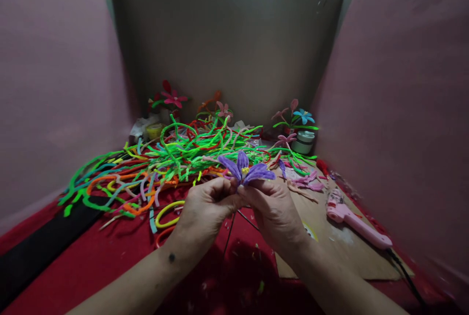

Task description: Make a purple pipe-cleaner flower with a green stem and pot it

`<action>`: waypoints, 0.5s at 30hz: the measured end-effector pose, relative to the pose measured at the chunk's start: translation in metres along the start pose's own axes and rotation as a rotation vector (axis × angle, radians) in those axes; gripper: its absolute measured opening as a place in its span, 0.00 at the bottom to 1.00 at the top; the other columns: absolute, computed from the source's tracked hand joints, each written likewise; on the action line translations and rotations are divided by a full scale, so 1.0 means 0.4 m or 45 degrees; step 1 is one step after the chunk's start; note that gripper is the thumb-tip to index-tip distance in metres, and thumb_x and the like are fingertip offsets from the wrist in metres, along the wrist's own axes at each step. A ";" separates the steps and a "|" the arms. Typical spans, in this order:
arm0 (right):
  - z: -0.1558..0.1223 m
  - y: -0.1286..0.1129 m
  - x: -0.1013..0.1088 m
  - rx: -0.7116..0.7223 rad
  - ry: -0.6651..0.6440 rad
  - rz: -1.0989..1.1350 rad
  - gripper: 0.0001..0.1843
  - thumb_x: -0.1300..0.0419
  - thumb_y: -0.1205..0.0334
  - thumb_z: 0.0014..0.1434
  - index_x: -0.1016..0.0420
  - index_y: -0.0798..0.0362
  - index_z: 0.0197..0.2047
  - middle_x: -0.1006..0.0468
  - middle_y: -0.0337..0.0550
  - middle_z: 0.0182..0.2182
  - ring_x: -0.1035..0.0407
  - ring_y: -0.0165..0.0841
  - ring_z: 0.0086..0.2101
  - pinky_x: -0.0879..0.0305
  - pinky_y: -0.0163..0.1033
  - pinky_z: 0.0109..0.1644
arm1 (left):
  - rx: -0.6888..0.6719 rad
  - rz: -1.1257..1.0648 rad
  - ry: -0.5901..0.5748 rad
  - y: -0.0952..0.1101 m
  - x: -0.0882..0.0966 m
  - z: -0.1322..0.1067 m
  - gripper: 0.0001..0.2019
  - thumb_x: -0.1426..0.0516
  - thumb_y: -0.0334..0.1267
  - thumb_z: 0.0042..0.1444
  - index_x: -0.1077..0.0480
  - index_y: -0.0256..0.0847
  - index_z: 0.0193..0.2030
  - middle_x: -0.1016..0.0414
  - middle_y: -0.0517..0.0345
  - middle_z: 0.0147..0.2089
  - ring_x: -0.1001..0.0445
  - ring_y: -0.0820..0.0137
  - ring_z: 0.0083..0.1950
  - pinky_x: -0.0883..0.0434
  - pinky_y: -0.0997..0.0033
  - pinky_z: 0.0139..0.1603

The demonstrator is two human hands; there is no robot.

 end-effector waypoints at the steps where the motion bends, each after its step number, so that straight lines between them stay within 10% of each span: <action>1: 0.000 0.003 0.002 -0.007 0.008 0.000 0.03 0.35 0.64 0.49 0.21 0.50 0.25 0.28 0.36 0.21 0.38 0.27 0.23 0.38 0.36 0.28 | 0.009 -0.003 0.000 -0.001 0.000 0.000 0.11 0.33 0.39 0.36 0.29 0.36 0.20 0.35 0.63 0.20 0.41 0.77 0.24 0.40 0.76 0.26; 15: 0.011 0.015 0.005 -0.063 0.039 0.068 0.05 0.32 0.64 0.42 0.20 0.54 0.27 0.23 0.38 0.24 0.33 0.27 0.26 0.34 0.35 0.36 | 0.078 -0.045 -0.050 -0.021 -0.011 0.000 0.12 0.33 0.37 0.35 0.30 0.34 0.22 0.35 0.64 0.20 0.42 0.78 0.23 0.44 0.77 0.23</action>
Point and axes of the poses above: each hand's wrist, its own z-axis towards the middle knuckle, its own x-axis out of the back of the hand, y = z × x, the point moved 10 cm from there along z, towards the middle knuckle
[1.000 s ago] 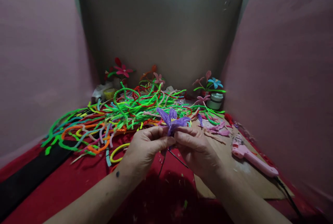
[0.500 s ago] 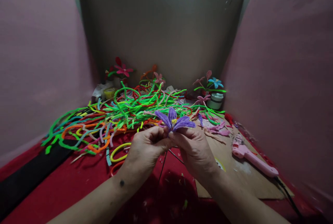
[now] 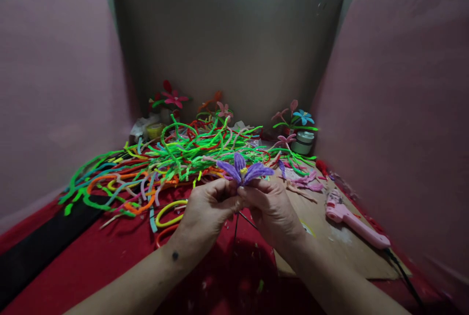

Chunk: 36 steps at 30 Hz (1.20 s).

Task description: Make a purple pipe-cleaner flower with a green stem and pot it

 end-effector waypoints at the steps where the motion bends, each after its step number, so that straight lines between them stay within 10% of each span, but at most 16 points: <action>1: 0.000 0.002 0.001 -0.010 0.007 0.010 0.05 0.32 0.64 0.41 0.20 0.54 0.26 0.23 0.38 0.24 0.33 0.27 0.25 0.34 0.34 0.35 | 0.000 0.014 -0.006 -0.001 -0.001 -0.001 0.12 0.33 0.37 0.35 0.31 0.34 0.23 0.36 0.64 0.20 0.42 0.78 0.23 0.44 0.77 0.23; 17: 0.010 0.022 0.036 -0.179 -0.078 -0.038 0.08 0.33 0.61 0.44 0.24 0.57 0.22 0.30 0.36 0.14 0.37 0.25 0.16 0.39 0.30 0.20 | 0.081 -0.214 -0.423 -0.021 -0.066 0.000 0.10 0.40 0.38 0.51 0.25 0.37 0.39 0.28 0.58 0.30 0.34 0.74 0.30 0.36 0.74 0.34; 36: 0.016 -0.004 0.048 -0.050 -0.214 -0.242 0.13 0.34 0.61 0.47 0.29 0.57 0.17 0.32 0.34 0.15 0.40 0.21 0.18 0.45 0.29 0.23 | 0.149 -0.373 -0.401 -0.039 -0.078 -0.007 0.09 0.38 0.40 0.49 0.24 0.35 0.28 0.30 0.57 0.26 0.36 0.76 0.28 0.40 0.76 0.29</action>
Point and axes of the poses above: each hand's wrist, its own z-axis towards the middle knuckle, its own x-axis out of the back of the hand, y = z × x, the point moved 10 cm from there along z, towards the middle knuckle
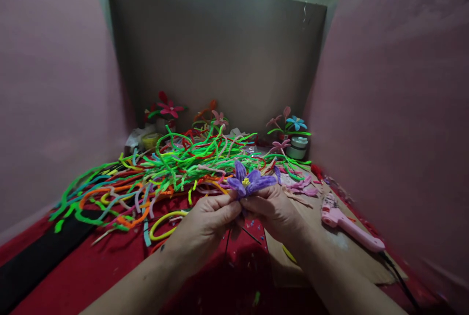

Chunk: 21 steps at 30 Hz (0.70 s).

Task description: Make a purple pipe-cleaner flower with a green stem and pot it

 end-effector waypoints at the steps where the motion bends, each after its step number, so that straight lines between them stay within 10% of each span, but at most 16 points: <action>1: -0.001 -0.003 -0.005 0.019 -0.030 -0.006 0.12 0.35 0.62 0.48 0.28 0.57 0.18 0.30 0.34 0.16 0.38 0.22 0.18 0.43 0.30 0.23 | -0.012 -0.007 -0.012 -0.001 -0.001 0.001 0.09 0.38 0.41 0.49 0.24 0.35 0.28 0.30 0.57 0.26 0.36 0.76 0.28 0.40 0.76 0.29; 12: -0.021 0.000 -0.056 -0.113 -0.272 0.001 0.10 0.37 0.59 0.50 0.26 0.56 0.22 0.29 0.36 0.16 0.35 0.26 0.17 0.37 0.34 0.23 | 0.018 0.040 -0.256 0.002 -0.041 -0.009 0.12 0.39 0.43 0.49 0.26 0.34 0.30 0.30 0.55 0.24 0.32 0.71 0.26 0.35 0.72 0.28; 21: -0.007 -0.009 -0.020 -0.072 -0.076 0.036 0.11 0.32 0.58 0.42 0.27 0.55 0.18 0.35 0.32 0.14 0.47 0.21 0.16 0.51 0.31 0.21 | 0.145 -0.243 -0.240 -0.035 -0.040 -0.017 0.11 0.40 0.43 0.52 0.29 0.35 0.30 0.42 0.63 0.19 0.44 0.80 0.19 0.45 0.78 0.20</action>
Point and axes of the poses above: each hand's wrist, its own z-axis towards the middle knuckle, its own x-axis out of the back of the hand, y = z × x, the point moved 10 cm from there along z, towards the middle knuckle
